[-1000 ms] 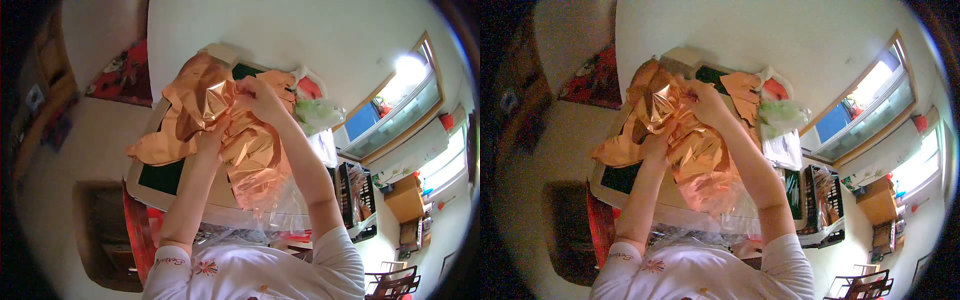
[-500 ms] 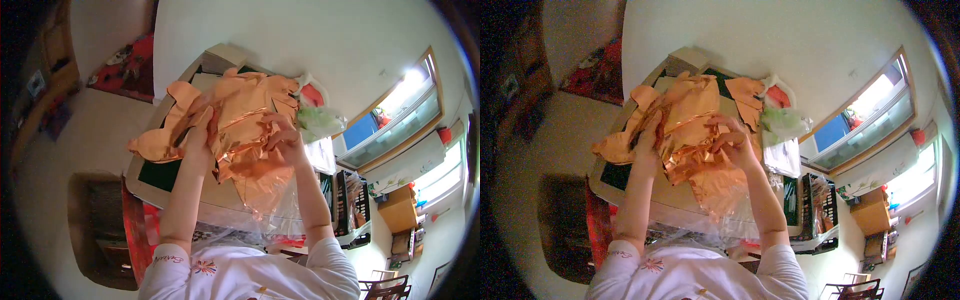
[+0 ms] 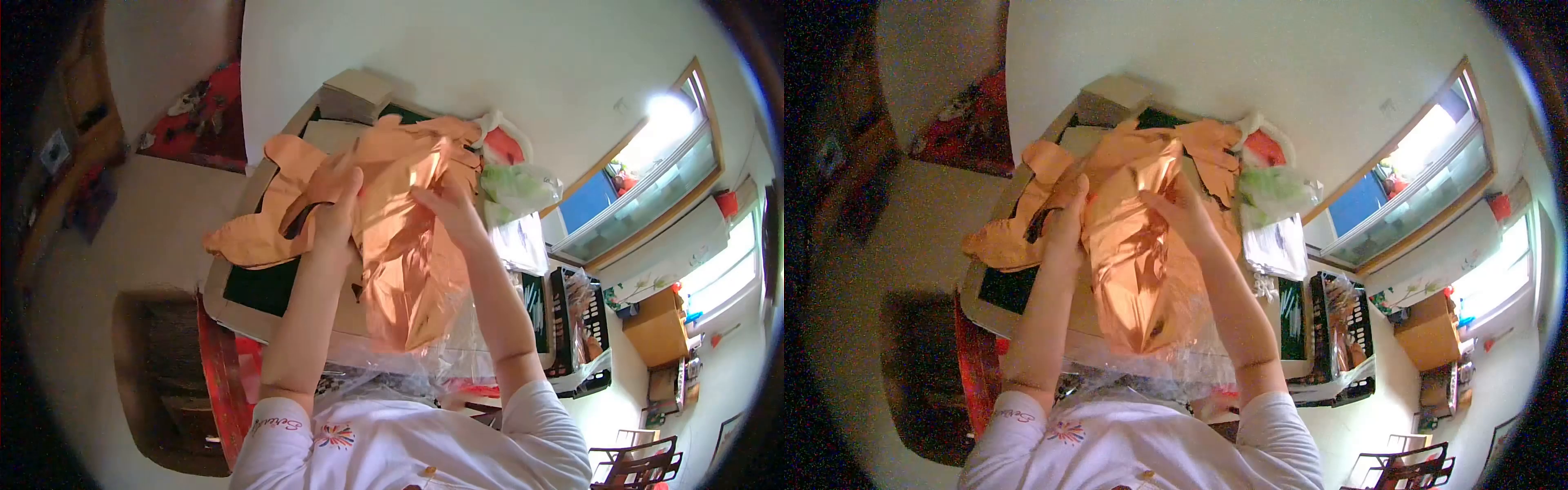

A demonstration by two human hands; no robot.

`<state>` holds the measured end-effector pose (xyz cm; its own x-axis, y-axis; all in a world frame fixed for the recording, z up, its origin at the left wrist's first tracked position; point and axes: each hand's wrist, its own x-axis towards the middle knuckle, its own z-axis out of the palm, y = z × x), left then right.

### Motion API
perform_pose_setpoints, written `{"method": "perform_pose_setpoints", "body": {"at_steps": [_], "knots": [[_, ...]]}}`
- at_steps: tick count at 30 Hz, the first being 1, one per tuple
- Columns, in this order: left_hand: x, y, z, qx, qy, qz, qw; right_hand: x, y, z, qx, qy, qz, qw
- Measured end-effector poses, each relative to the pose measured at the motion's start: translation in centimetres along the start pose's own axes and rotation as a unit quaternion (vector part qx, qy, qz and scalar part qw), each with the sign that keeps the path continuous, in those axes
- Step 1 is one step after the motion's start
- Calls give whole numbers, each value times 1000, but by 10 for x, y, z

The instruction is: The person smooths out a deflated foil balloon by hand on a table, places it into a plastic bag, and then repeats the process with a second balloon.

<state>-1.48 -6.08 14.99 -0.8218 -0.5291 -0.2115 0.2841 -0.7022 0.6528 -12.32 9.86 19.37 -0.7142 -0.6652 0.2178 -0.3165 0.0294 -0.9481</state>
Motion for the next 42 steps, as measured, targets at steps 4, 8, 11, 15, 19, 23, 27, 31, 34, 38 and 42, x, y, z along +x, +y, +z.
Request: {"method": "perform_pose_setpoints", "body": {"at_steps": [4, 8, 11, 15, 19, 23, 27, 31, 34, 38, 42], "knots": [[-17, 4, 6, 4, -90, 51, 995, -5, -20, 27, -68, 28, -25, 997], [-19, 22, 10, -31, -48, 48, 997, -4, -19, 22, -32, 7, 80, 996], [-12, 38, 10, -62, -27, 116, 991, -6, -12, 4, 2, -84, 235, 968], [-7, 55, 7, -67, 2, 100, 993, -25, 5, 0, 120, -125, 253, 952], [-2, 65, 1, -157, -22, 47, 986, -49, 42, -16, 322, -193, 168, 912], [2, 61, 0, -187, -40, 99, 977, -80, 48, -12, 477, -183, 90, 855], [1, 58, 5, -187, -39, 123, 974, -107, 48, 28, 383, -99, -71, 915], [4, 43, 2, -235, -85, 133, 959, -102, 8, 34, 279, 138, 244, 918], [26, 23, -22, -292, -49, 99, 950, -76, -16, 1, 96, 121, -26, 988], [23, -20, -44, -303, -100, 65, 945, -38, -120, -30, -213, 54, 5, 975], [-3, -35, -19, -326, -303, -36, 895, 5, -197, -18, -493, -74, -210, 841]]}}
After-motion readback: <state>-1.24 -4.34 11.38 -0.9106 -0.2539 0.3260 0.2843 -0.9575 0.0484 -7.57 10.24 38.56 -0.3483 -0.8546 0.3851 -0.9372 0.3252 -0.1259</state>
